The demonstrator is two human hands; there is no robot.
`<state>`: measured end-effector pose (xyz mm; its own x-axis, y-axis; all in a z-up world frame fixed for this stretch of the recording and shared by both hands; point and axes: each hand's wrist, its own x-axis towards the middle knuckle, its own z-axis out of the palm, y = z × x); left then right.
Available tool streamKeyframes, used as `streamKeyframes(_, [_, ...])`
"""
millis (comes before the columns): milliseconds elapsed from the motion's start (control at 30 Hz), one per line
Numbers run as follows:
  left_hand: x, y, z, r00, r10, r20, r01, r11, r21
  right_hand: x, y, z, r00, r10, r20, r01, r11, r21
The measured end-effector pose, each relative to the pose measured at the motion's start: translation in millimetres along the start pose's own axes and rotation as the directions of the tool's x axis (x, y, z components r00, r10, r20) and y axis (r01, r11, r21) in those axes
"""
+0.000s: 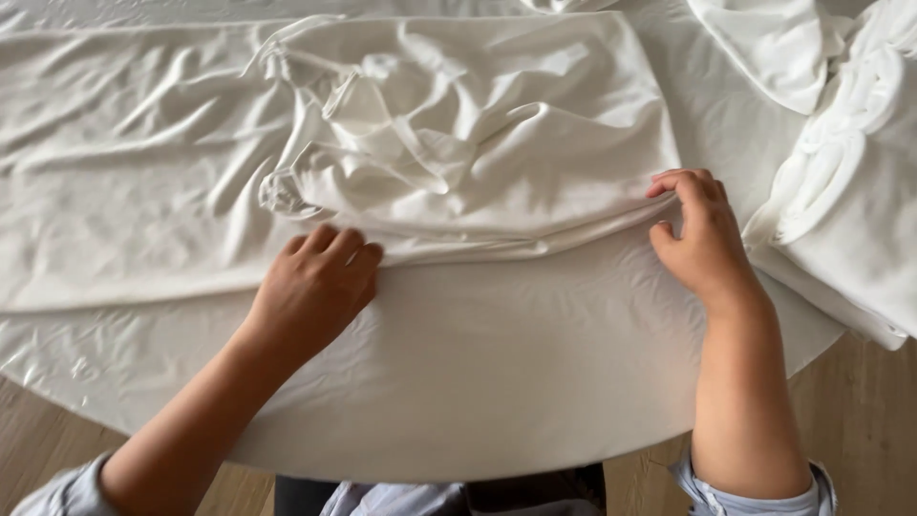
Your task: The person folds a white cloth on a round table, smoothing it out and rolling it into a compact bundle. They then pick up another white cloth, unfold it, and begin folding it in a similar manner.
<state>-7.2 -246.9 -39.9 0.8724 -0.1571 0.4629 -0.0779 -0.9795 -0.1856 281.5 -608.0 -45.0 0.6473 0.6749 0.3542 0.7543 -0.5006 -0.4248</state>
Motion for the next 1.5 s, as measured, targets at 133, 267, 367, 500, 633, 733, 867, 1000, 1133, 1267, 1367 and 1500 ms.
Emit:
streamKeyframes(133, [-13,-2,3,0.998,-0.067,0.018,0.066,0.997,0.044,1,9,5,0.999,0.043,-0.018,-0.044,0.996,-0.073])
streamKeyframes(267, [-25,-6,21,0.978,-0.194,0.081,0.172,0.961,0.217,4,19,13,0.987,0.134,-0.088,-0.152,0.960,-0.237])
streamKeyframes(367, [-27,-15,14,0.952,-0.302,0.057,0.265,0.899,0.348,10,37,20,0.987,0.124,-0.103,-0.154,0.916,-0.370])
streamKeyframes(500, [-53,-39,-7,0.890,-0.447,0.091,0.369,0.823,0.432,2,42,21,0.989,0.074,-0.130,-0.130,0.857,-0.499])
streamKeyframes(633, [-88,-41,-26,0.886,-0.450,0.108,0.397,0.859,0.322,-19,39,9,0.990,0.085,-0.111,-0.130,0.850,-0.511])
streamKeyframes(733, [-106,-59,-46,0.917,-0.367,0.156,0.361,0.930,0.063,-37,7,-8,0.985,-0.031,-0.170,-0.071,0.823,-0.564])
streamKeyframes(867, [-138,-117,-31,0.928,-0.371,0.029,0.368,0.902,-0.225,-53,-62,-10,0.991,0.036,-0.130,-0.077,0.944,-0.321])
streamKeyframes(1000, [-131,-136,-22,0.877,-0.479,-0.027,0.465,0.863,-0.196,-35,-102,-30,0.929,0.335,-0.157,-0.289,0.922,0.256])
streamKeyframes(1133, [-59,-177,-24,0.896,-0.414,-0.159,0.424,0.905,0.033,31,-75,-26,0.856,0.455,-0.246,-0.359,0.865,0.351])
streamKeyframes(1267, [22,-243,6,0.923,-0.385,0.011,0.378,0.911,0.167,115,-21,3,0.853,0.460,-0.245,-0.344,0.850,0.399])
streamKeyframes(1367, [62,-281,57,0.867,-0.458,0.194,0.444,0.889,0.114,150,44,55,0.862,0.403,-0.307,-0.369,0.915,0.164])
streamKeyframes(1500, [55,-302,139,0.766,-0.526,0.370,0.558,0.829,0.024,152,36,99,0.859,0.430,-0.278,-0.504,0.804,-0.315])
